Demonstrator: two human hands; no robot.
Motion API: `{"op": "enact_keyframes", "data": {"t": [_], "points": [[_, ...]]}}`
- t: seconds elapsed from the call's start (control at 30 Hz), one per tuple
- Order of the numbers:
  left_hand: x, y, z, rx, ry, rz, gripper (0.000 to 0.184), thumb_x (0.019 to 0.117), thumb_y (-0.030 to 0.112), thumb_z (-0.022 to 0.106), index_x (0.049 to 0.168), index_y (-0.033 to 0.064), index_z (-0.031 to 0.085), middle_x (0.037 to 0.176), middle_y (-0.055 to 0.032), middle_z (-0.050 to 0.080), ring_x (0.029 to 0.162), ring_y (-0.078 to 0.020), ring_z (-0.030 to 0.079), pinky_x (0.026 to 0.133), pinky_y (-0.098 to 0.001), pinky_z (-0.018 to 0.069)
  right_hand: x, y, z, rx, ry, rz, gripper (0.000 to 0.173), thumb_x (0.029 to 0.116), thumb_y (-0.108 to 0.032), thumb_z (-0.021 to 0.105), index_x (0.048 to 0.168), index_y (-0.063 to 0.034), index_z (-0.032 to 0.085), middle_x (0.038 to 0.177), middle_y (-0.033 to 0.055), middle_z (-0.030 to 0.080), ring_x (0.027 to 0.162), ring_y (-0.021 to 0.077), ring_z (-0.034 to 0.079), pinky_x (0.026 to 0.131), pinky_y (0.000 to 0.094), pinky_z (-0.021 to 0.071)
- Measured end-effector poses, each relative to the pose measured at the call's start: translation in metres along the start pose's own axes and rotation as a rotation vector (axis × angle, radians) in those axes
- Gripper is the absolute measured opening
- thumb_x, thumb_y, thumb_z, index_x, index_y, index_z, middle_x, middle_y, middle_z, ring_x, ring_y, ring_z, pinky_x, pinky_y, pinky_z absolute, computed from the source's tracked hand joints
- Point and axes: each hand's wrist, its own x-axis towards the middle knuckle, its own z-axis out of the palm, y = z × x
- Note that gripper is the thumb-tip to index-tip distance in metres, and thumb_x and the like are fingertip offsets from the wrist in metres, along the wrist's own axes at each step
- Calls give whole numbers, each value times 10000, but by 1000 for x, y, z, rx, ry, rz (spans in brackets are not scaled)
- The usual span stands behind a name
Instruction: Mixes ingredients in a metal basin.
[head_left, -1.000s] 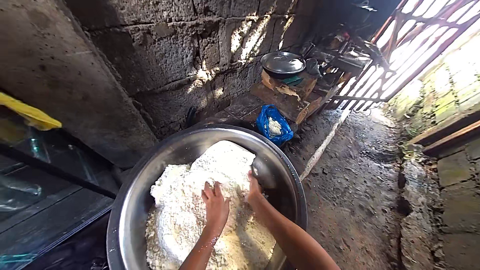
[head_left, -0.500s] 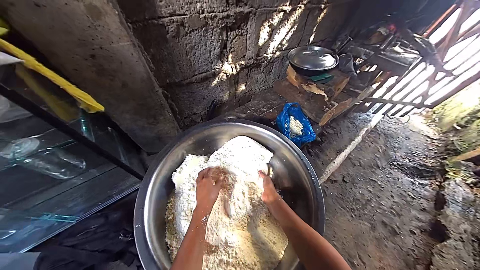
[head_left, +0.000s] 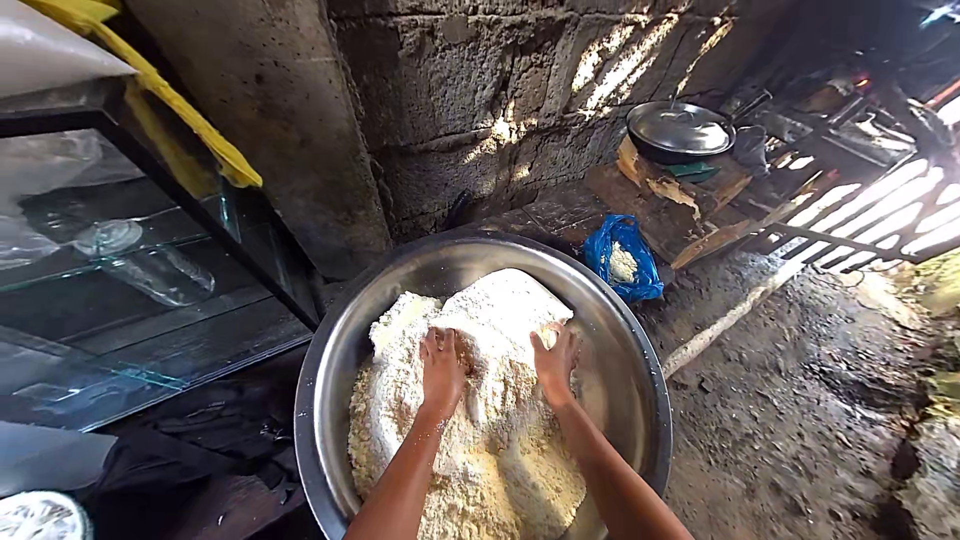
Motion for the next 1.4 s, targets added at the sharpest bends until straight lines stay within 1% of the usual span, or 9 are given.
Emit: {"op": "enact_keyframes", "data": {"t": [0.23,0.33,0.43,0.53,0.63,0.9,1.03,1.17,1.4], "points": [[4,-4,-11,-1,53,-133,646,865,8,683,1484,91,517,1528,-287,369,1345,-452,467,1090,-480,464,-27,-30,50,-180,-135,-496,447,965,-428,623,1313,-155,687,1448,165,559,1382,397,461,1099,604,387],[5,-8,-19,-56,2,-167,620,878,13,662,1476,90,519,1507,-295,388,1256,-416,571,1016,-468,532,-55,-25,50,-269,-339,-695,368,909,-124,657,1273,-117,710,1477,171,536,1383,408,463,1091,587,421],[10,-19,-30,-272,-25,-118,536,844,-7,713,1367,41,607,1367,-236,575,1249,-372,577,1049,-500,491,-70,-11,32,-126,-479,-817,306,855,103,584,1045,-39,779,1207,155,706,1144,319,664,1003,457,538],[11,-24,-39,-520,-37,-54,409,867,3,735,1266,-1,647,1289,-201,636,1180,-314,633,1011,-479,527,-54,-23,8,-138,-619,-628,319,988,-17,529,1237,-59,724,1151,129,740,1035,247,718,950,439,570],[10,-21,-49,-665,38,-54,363,879,-64,666,1231,23,666,1313,-169,631,1103,-272,671,939,-438,566,-15,-53,-2,-257,-657,-598,386,1074,-331,499,1191,-42,726,1000,152,748,935,294,716,911,524,540],[13,-23,-53,-792,149,-90,344,848,-45,752,1179,15,679,1259,-178,627,1022,-217,693,893,-362,599,72,-135,89,-531,-701,-917,460,963,-420,698,1237,-51,717,1290,188,656,1290,359,557,1131,534,402],[15,-30,-55,-723,147,-94,300,876,-49,698,1167,25,690,1229,-158,655,1058,-216,687,931,-376,585,69,-161,135,-976,-921,-768,563,881,-535,713,1127,-28,712,1144,239,690,1126,430,636,943,696,455],[18,-38,-55,-746,198,-108,306,906,-88,589,1143,57,719,1236,-154,655,1101,-229,652,942,-389,548,68,-169,147,-1053,-958,-780,558,863,-523,745,961,25,703,1018,242,691,997,423,670,825,682,505],[26,-43,-54,-802,222,-160,256,911,-47,659,1153,26,696,1159,-149,678,1032,-215,675,910,-380,570,37,-132,110,-761,-643,-939,525,1001,-544,540,1089,-68,744,1147,142,727,1157,300,648,1121,509,377]]}}
